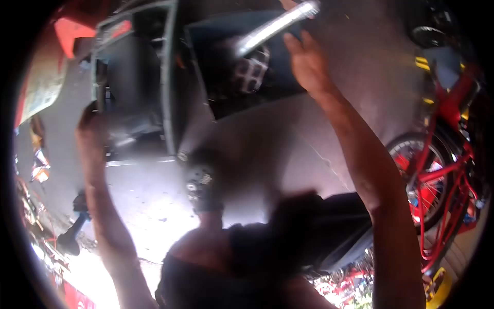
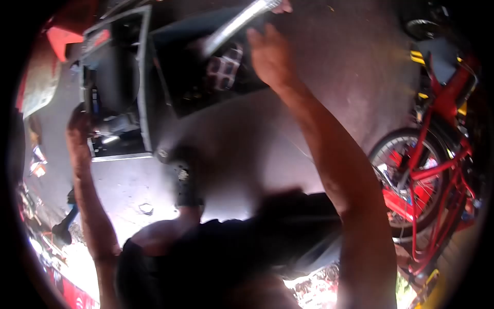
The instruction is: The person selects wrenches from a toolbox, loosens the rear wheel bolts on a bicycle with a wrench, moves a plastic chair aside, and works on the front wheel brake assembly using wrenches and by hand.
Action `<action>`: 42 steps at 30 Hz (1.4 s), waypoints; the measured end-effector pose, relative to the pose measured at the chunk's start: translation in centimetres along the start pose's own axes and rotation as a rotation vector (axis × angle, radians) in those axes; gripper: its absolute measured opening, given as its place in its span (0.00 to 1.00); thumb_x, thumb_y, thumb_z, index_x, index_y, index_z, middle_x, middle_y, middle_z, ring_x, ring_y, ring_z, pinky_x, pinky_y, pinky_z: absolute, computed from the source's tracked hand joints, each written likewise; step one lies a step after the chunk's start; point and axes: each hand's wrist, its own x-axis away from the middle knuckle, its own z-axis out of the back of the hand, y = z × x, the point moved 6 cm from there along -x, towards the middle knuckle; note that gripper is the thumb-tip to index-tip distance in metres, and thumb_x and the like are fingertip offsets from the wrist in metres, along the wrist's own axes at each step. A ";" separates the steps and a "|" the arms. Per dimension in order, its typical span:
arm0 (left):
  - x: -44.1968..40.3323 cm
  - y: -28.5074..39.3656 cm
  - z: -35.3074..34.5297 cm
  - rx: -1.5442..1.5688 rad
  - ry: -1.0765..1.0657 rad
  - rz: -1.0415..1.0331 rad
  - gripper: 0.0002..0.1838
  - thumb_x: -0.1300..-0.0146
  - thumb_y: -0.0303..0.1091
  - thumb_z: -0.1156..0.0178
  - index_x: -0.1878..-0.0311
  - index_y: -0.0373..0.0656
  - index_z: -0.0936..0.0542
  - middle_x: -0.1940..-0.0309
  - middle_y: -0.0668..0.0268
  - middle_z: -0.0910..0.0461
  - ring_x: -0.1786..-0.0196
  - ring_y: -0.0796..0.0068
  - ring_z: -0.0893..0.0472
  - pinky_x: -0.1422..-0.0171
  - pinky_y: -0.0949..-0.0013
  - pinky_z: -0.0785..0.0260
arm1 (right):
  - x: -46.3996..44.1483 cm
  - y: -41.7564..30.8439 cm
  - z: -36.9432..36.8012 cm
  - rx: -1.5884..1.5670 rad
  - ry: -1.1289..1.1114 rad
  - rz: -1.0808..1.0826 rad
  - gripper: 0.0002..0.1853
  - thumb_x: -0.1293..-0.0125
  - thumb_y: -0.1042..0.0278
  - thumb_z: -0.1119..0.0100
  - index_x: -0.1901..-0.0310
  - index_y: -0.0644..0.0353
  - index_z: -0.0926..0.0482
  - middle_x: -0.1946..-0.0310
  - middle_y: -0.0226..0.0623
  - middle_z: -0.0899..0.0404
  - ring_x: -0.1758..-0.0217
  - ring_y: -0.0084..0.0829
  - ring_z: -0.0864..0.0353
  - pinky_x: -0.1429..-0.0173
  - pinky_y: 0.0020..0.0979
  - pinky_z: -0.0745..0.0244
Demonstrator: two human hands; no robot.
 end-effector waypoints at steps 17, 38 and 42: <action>13.3 11.0 4.1 -0.683 0.326 0.201 0.17 0.37 0.25 0.41 0.44 0.37 0.23 0.57 0.54 0.19 0.53 0.56 0.19 0.47 0.59 0.27 | 11.8 6.5 -9.5 -0.317 -0.487 -0.345 0.18 0.22 0.68 0.51 0.35 0.66 0.30 0.40 0.42 0.27 0.39 0.32 0.28 0.32 0.33 0.36; -23.9 8.6 -6.2 -1.240 -0.060 0.122 0.32 0.37 0.40 0.45 0.31 0.37 0.34 0.36 0.55 0.28 0.31 0.56 0.30 0.22 0.52 0.49 | 9.8 0.6 -6.0 -0.084 -0.262 -0.173 0.13 0.26 0.62 0.50 0.51 0.65 0.29 0.62 0.61 0.23 0.57 0.65 0.25 0.54 0.51 0.32; -23.1 7.9 -6.3 -1.245 -0.079 0.132 0.32 0.37 0.41 0.45 0.32 0.36 0.34 0.36 0.55 0.27 0.31 0.57 0.29 0.22 0.52 0.50 | 11.9 2.7 -6.7 -0.241 -0.265 -0.268 0.13 0.25 0.62 0.51 0.51 0.65 0.29 0.62 0.61 0.23 0.59 0.66 0.26 0.57 0.52 0.32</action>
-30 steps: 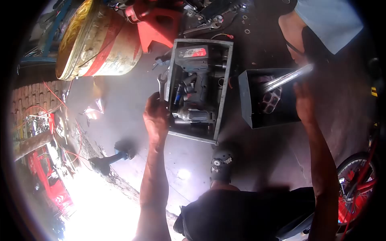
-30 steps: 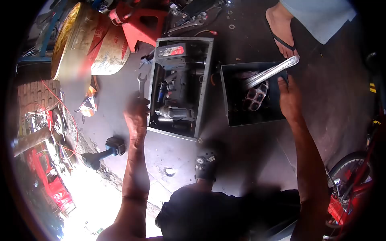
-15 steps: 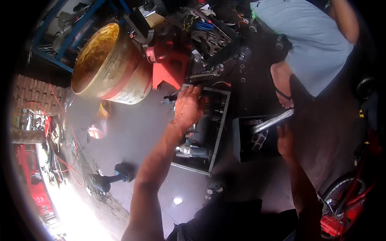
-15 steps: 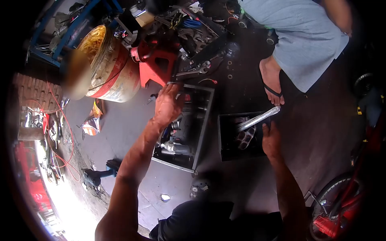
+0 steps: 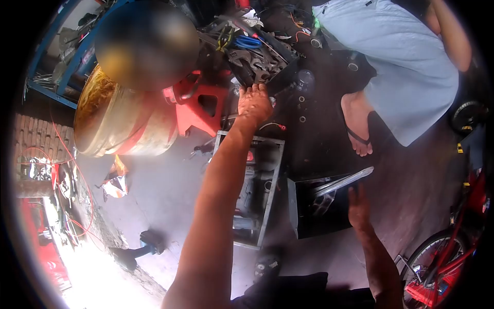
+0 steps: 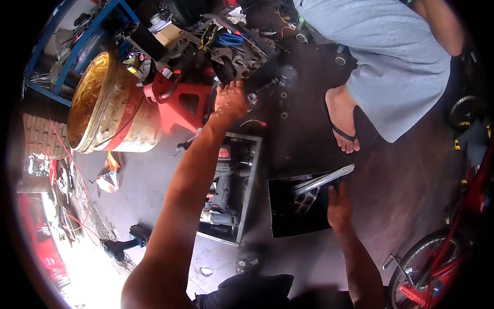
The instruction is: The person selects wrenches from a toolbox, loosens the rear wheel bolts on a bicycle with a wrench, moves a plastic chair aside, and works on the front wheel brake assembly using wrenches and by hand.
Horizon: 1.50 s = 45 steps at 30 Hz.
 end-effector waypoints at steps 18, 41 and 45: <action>3.8 -2.3 1.7 0.126 -0.168 -0.149 0.19 0.38 0.43 0.42 0.47 0.43 0.21 0.59 0.51 0.16 0.52 0.51 0.16 0.41 0.52 0.28 | -1.3 -2.1 0.2 0.072 -0.046 0.005 0.13 0.26 0.67 0.50 0.49 0.69 0.27 0.58 0.62 0.23 0.55 0.63 0.25 0.50 0.46 0.30; -16.9 -12.1 -10.8 -0.032 -0.375 -0.319 0.25 0.28 0.47 0.48 0.35 0.41 0.27 0.42 0.54 0.21 0.46 0.61 0.19 0.45 0.60 0.28 | -0.7 -3.0 1.8 0.003 -0.091 -0.130 0.12 0.33 0.65 0.45 0.54 0.66 0.27 0.55 0.53 0.23 0.53 0.54 0.19 0.49 0.49 0.23; -16.8 -12.1 -9.4 -0.087 -0.324 -0.353 0.20 0.30 0.45 0.46 0.42 0.42 0.25 0.47 0.56 0.20 0.51 0.60 0.18 0.50 0.59 0.27 | -0.8 -3.1 1.6 0.037 -0.067 -0.015 0.11 0.35 0.69 0.45 0.55 0.66 0.26 0.55 0.54 0.23 0.54 0.54 0.19 0.50 0.49 0.23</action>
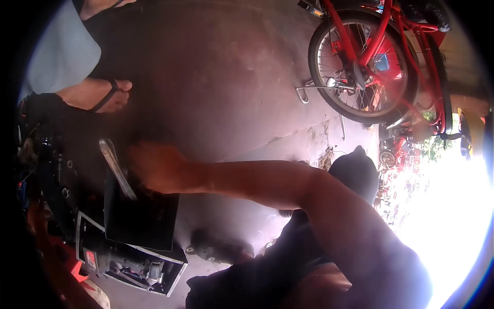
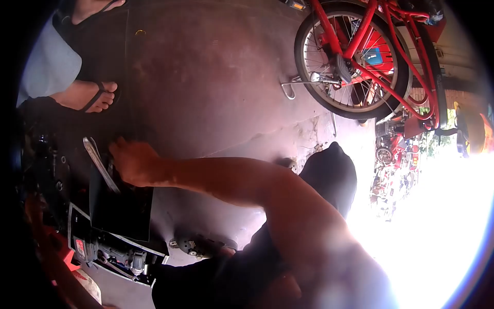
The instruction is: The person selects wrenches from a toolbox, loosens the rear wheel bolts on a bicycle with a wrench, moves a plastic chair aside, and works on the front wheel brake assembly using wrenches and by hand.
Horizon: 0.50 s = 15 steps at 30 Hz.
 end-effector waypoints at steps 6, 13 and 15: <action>0.5 0.6 1.0 -0.048 0.094 -0.076 0.14 0.33 0.42 0.43 0.51 0.44 0.23 0.55 0.58 0.19 0.58 0.58 0.17 0.57 0.59 0.26 | -0.8 0.0 0.2 0.054 -0.105 -0.163 0.11 0.40 0.70 0.44 0.57 0.64 0.25 0.57 0.53 0.22 0.55 0.53 0.19 0.52 0.48 0.22; 13.9 16.3 13.6 -0.559 0.683 -0.233 0.07 0.36 0.38 0.39 0.62 0.45 0.20 0.64 0.60 0.17 0.66 0.56 0.16 0.65 0.59 0.24 | -0.8 1.3 -0.4 0.297 0.037 0.016 0.11 0.31 0.64 0.45 0.54 0.61 0.27 0.61 0.52 0.21 0.58 0.55 0.19 0.53 0.50 0.25; 17.6 16.5 15.8 -0.571 0.822 -0.253 0.07 0.35 0.29 0.40 0.56 0.46 0.18 0.55 0.58 0.16 0.61 0.54 0.15 0.58 0.62 0.22 | -1.0 0.2 1.2 0.182 0.095 -0.136 0.12 0.29 0.61 0.47 0.54 0.61 0.28 0.59 0.53 0.20 0.57 0.57 0.19 0.53 0.51 0.26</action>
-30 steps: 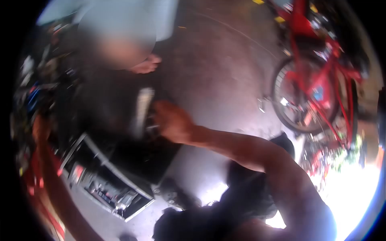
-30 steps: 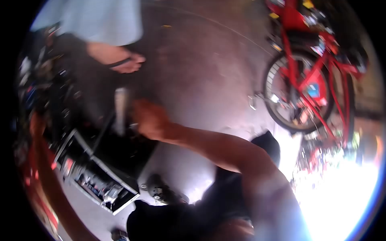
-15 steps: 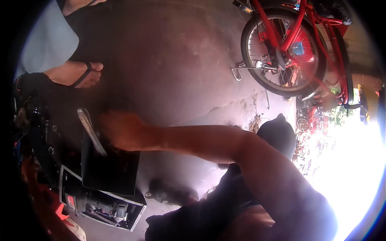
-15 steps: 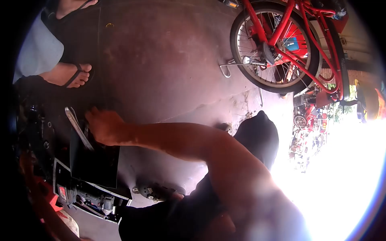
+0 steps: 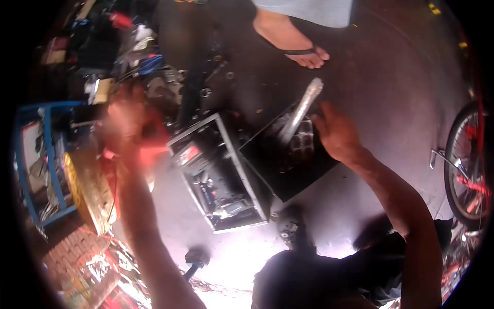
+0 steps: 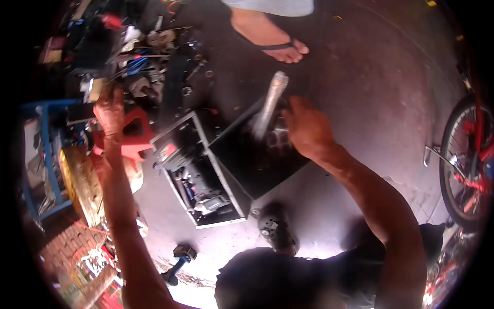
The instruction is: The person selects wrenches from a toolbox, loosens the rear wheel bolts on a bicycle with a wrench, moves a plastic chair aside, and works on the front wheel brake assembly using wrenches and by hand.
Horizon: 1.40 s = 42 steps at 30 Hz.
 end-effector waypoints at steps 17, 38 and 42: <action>10.5 5.0 18.4 2.043 0.404 0.757 0.16 0.37 0.36 0.36 0.54 0.32 0.19 0.60 0.61 0.18 0.57 0.68 0.20 0.44 0.61 0.28 | 8.2 -8.1 8.4 -0.146 0.520 0.569 0.29 0.39 0.56 0.33 0.40 0.60 0.28 0.40 0.46 0.29 0.40 0.49 0.29 0.35 0.46 0.37; -9.7 43.4 37.3 1.671 -0.385 -0.250 0.30 0.36 0.33 0.35 0.33 0.38 0.34 0.48 0.55 0.22 0.45 0.68 0.21 0.42 0.64 0.27 | 14.6 4.8 29.1 -1.059 0.151 -0.108 0.23 0.27 0.48 0.47 0.61 0.65 0.17 0.66 0.38 0.17 0.61 0.28 0.20 0.52 0.35 0.25; -12.1 49.5 38.6 1.752 -0.544 -0.064 0.20 0.36 0.25 0.43 0.41 0.37 0.30 0.54 0.63 0.22 0.52 0.76 0.23 0.48 0.70 0.29 | 15.0 9.9 30.5 -0.897 0.267 -0.158 0.26 0.26 0.46 0.50 0.64 0.67 0.21 0.71 0.40 0.20 0.65 0.31 0.23 0.55 0.35 0.27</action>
